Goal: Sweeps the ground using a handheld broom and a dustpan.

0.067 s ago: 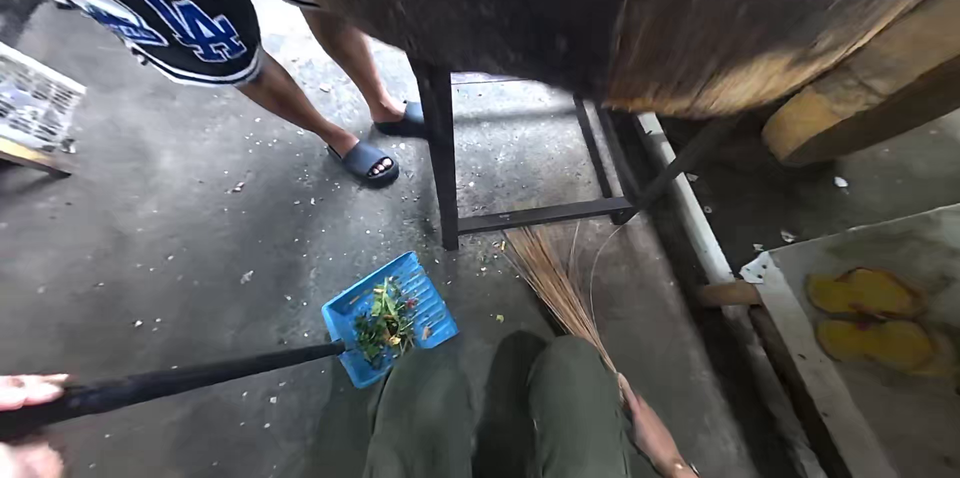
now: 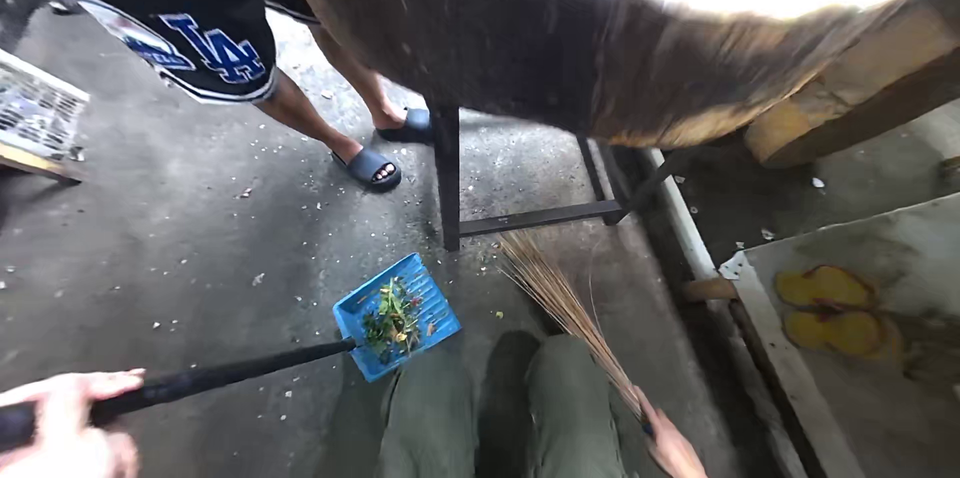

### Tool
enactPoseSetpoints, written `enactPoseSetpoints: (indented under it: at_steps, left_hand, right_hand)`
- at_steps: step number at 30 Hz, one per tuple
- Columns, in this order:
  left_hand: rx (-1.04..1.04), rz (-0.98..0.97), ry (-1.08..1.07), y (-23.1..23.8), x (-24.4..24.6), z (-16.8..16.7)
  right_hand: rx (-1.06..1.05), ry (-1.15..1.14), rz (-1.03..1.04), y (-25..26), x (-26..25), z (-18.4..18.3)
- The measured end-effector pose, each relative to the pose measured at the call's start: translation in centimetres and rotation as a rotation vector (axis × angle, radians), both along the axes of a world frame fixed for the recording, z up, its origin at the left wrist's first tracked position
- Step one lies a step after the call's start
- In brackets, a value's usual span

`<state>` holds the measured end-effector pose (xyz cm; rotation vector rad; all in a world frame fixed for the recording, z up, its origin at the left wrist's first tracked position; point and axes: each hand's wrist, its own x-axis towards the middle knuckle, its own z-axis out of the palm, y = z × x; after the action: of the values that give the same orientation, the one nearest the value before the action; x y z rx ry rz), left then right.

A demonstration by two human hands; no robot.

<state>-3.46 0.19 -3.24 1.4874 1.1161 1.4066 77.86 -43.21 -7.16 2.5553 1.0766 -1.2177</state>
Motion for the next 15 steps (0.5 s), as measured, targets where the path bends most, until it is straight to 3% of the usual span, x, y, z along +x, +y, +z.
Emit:
enactPoseSetpoints:
  at_steps: [3, 6, 8, 11, 15]
  left_hand:
    - [-0.049, 0.122, 0.079, -2.2, 6.8, 4.0]
    - [-0.125, 0.211, 0.032, -3.9, 14.1, 9.0]
    - [-0.214, 0.269, 0.077, -4.7, 16.4, 10.8]
    - [-0.472, 0.321, 0.147, -6.0, 17.7, 13.4]
    - [-0.646, 0.231, 0.377, -6.5, 17.5, 18.2]
  right_hand:
    - [0.026, -0.022, -0.058, -3.2, 0.8, 10.7]
    - [0.041, -0.013, -0.141, -3.0, 2.6, 12.3]
    - [-0.021, 0.037, -0.196, 1.5, 1.7, 12.8]
    - [-0.166, 0.162, -0.249, 9.5, -3.6, 17.3]
    - [-0.050, 0.247, -0.446, 11.5, -7.8, 22.5]
